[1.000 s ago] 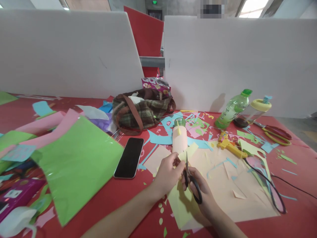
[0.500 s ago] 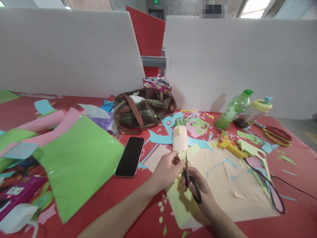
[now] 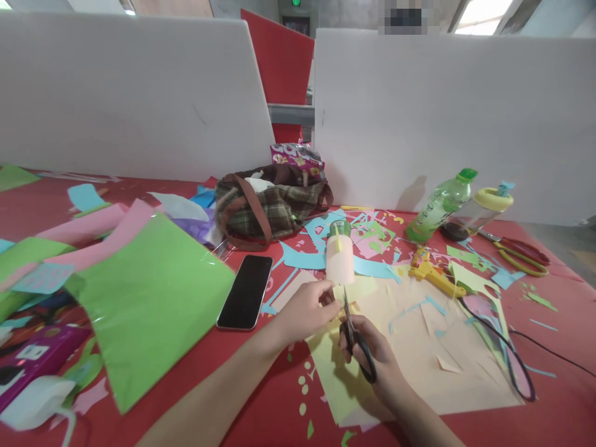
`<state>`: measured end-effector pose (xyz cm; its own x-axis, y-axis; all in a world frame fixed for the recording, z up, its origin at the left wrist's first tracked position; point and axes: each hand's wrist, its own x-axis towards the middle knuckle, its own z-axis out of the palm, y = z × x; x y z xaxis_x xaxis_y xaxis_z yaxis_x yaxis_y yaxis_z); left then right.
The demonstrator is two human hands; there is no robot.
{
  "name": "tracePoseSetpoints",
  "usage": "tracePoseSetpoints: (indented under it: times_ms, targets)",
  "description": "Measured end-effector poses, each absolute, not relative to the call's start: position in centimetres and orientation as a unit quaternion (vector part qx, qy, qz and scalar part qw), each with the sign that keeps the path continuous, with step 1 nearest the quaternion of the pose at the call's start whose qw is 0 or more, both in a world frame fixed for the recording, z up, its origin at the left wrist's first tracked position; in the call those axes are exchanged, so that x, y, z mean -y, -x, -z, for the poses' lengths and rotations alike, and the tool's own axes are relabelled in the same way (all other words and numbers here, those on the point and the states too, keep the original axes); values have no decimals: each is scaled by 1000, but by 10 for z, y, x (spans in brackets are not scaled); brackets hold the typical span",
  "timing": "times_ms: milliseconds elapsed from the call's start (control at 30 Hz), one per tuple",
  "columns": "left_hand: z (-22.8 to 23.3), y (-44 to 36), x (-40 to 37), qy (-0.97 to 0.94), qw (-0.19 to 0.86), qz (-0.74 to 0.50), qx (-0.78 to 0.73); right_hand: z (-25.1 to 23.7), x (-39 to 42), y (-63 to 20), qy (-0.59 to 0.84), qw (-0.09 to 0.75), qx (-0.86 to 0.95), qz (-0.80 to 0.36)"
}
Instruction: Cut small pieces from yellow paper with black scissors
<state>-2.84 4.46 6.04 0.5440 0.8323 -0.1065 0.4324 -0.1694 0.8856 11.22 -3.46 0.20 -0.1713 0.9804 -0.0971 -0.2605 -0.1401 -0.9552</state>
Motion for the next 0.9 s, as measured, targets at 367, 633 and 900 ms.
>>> tracePoseSetpoints:
  times_ms: [367, 633, 900]
  targets:
    - [-61, 40, -53, -739, 507, -156, -415, -8, 36, -110, 413, 478, 427, -647]
    - [-60, 41, -54, -714, 522, -183, -429, -6, 34, -110, 418, 457, 456, -640]
    - [-56, 39, -58, -668, 510, -274, -468, -4, 36, -108, 403, 510, 476, -592]
